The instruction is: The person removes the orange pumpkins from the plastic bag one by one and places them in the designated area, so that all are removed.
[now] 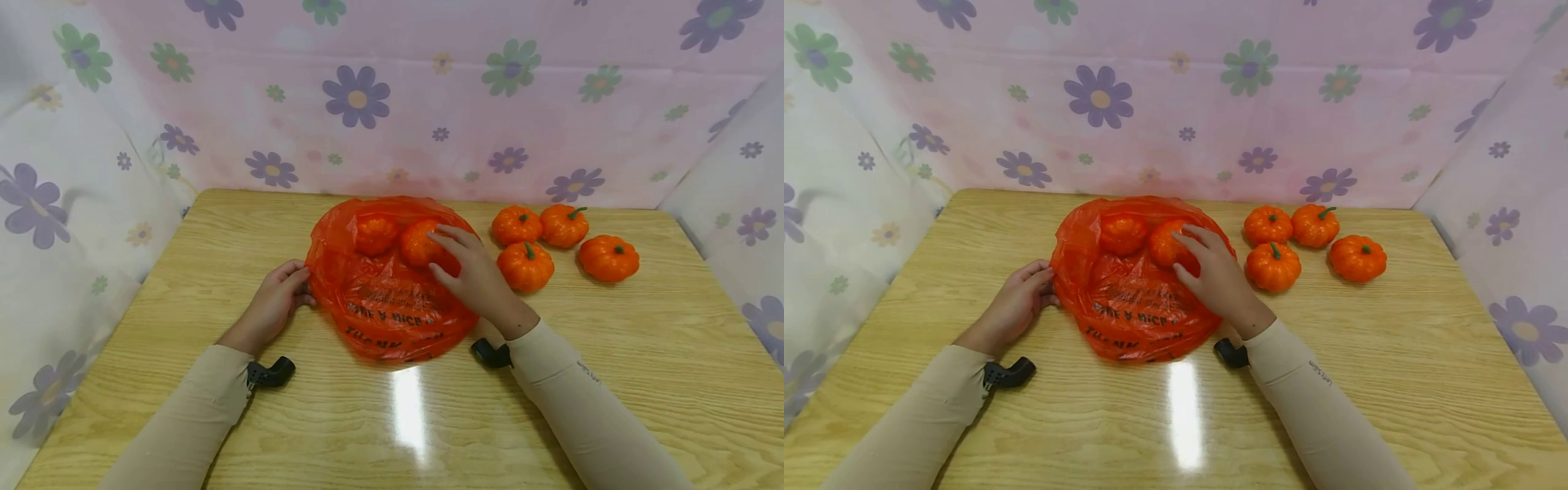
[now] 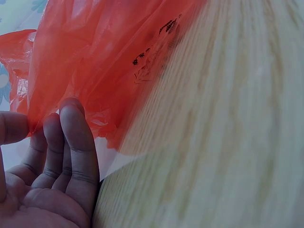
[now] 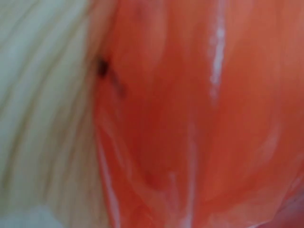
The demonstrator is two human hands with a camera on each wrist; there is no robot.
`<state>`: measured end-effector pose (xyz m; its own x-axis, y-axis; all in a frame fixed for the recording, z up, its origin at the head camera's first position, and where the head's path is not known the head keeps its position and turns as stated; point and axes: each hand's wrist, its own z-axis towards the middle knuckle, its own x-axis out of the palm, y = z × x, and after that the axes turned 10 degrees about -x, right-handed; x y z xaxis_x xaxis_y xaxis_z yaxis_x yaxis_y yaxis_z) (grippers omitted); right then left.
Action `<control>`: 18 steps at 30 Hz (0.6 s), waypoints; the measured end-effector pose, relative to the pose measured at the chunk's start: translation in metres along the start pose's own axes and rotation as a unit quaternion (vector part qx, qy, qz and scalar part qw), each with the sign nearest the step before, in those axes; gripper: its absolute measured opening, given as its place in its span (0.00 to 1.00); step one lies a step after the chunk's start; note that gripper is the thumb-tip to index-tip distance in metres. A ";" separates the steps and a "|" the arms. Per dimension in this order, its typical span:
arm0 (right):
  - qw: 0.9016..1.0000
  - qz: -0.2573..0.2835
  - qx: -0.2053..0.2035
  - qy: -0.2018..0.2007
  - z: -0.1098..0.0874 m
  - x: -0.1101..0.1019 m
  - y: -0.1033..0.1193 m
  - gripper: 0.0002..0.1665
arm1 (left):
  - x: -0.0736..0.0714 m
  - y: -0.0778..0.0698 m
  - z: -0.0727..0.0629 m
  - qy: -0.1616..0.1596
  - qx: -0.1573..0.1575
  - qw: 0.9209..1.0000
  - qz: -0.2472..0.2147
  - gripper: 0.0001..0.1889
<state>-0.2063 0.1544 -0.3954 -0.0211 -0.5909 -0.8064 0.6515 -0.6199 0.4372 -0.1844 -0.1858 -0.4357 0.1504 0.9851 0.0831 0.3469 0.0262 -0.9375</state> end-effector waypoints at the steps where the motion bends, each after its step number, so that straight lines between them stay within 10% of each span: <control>1: 1.000 -0.001 0.004 0.009 0.000 0.000 0.000 0.32 | 0.000 0.000 0.000 -0.001 -0.001 1.000 -0.001 0.08; 18: 1.000 0.002 0.016 0.013 0.001 0.001 -0.002 0.25 | 0.001 -0.001 0.001 -0.002 -0.004 1.000 0.001 0.08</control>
<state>-0.2083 0.1547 -0.3973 0.0015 -0.5807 -0.8141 0.6275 -0.6333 0.4529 -0.1853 -0.1849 -0.4350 0.1486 0.9857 0.0794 0.3544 0.0219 -0.9349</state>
